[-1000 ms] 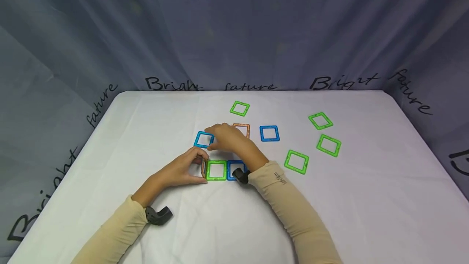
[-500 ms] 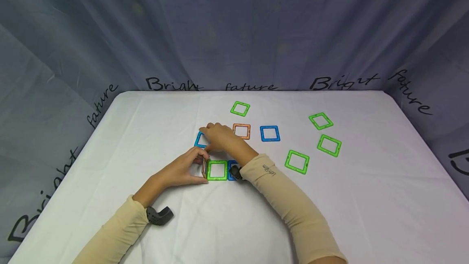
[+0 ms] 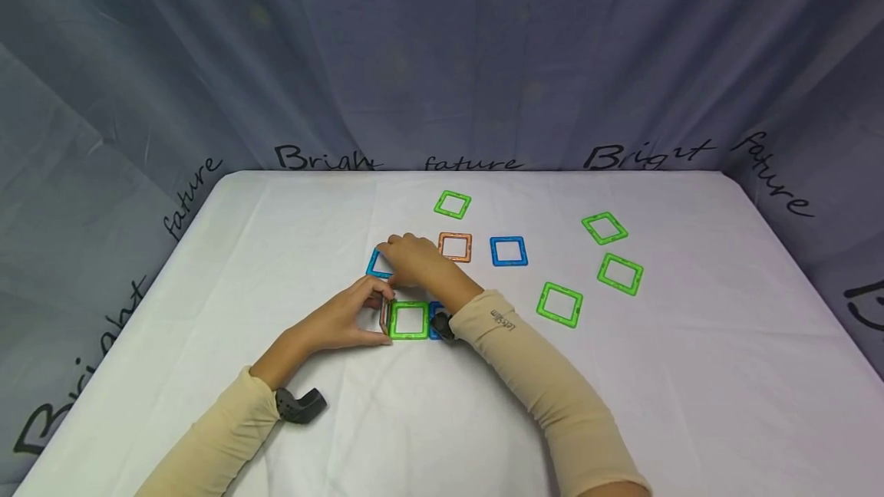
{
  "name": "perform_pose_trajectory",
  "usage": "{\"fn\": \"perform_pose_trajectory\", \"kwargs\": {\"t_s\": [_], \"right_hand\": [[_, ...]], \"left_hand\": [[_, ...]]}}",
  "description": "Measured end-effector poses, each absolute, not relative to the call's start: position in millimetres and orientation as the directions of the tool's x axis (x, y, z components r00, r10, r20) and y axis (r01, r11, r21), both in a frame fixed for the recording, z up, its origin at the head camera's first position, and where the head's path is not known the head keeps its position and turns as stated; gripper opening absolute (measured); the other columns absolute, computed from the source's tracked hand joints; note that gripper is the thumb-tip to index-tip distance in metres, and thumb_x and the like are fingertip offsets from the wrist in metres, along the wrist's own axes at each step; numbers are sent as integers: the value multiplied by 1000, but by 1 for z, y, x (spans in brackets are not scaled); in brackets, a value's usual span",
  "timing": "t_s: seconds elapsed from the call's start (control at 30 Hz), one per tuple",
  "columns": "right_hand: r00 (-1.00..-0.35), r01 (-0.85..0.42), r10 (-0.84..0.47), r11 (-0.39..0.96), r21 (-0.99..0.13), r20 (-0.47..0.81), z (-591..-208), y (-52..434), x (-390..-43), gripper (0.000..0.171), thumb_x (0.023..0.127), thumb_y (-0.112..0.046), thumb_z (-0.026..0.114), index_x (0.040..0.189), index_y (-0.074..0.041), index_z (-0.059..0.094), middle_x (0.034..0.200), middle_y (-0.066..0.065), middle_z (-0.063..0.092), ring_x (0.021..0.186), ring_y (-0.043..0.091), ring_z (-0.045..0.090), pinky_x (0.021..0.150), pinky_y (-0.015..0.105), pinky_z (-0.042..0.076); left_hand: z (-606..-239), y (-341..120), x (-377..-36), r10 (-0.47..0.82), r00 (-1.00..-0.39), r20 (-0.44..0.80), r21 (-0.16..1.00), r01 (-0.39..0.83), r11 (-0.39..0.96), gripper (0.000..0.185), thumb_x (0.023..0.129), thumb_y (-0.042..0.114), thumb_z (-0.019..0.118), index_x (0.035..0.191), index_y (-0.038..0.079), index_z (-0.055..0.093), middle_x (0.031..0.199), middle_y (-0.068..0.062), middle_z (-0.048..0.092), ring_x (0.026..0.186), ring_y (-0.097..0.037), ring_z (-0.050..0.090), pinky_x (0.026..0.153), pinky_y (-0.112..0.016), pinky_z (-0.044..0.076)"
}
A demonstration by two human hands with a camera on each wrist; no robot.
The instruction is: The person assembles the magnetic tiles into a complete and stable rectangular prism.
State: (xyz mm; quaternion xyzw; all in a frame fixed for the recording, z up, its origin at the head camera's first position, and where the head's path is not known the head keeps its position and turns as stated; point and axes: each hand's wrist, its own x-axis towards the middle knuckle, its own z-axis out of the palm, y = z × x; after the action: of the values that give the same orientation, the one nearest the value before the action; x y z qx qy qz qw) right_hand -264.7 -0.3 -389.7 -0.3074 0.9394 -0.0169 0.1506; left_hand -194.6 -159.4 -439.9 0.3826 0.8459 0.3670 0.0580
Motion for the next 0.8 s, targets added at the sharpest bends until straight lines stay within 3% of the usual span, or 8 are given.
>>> {"fn": "perform_pose_trajectory", "kwargs": {"t_s": [0.33, 0.8], "right_hand": [[-777, -567, -571, 818, -99, -266, -391, -2, -266, 58, 83, -29, 67, 135, -14, 46, 131, 6, 51, 118, 24, 50, 95, 39, 43], [-776, -564, -569, 819, -107, -272, -393, -1, -266, 58, 83, -30, 67, 135, -14, 46, 130, 5, 51, 118, 23, 50, 95, 38, 43]], "left_hand": [[-440, -158, -195, 694, -698, 175, 670, 601, 436, 57, 71, 25, 79, 114, 11, 44, 113, -2, 46, 99, -12, 54, 86, -24, 46], [-440, -159, -194, 687, -708, 164, 666, 593, 452, 58, 72, 26, 78, 115, 11, 43, 114, -2, 46, 99, -13, 54, 86, -25, 46]]}}
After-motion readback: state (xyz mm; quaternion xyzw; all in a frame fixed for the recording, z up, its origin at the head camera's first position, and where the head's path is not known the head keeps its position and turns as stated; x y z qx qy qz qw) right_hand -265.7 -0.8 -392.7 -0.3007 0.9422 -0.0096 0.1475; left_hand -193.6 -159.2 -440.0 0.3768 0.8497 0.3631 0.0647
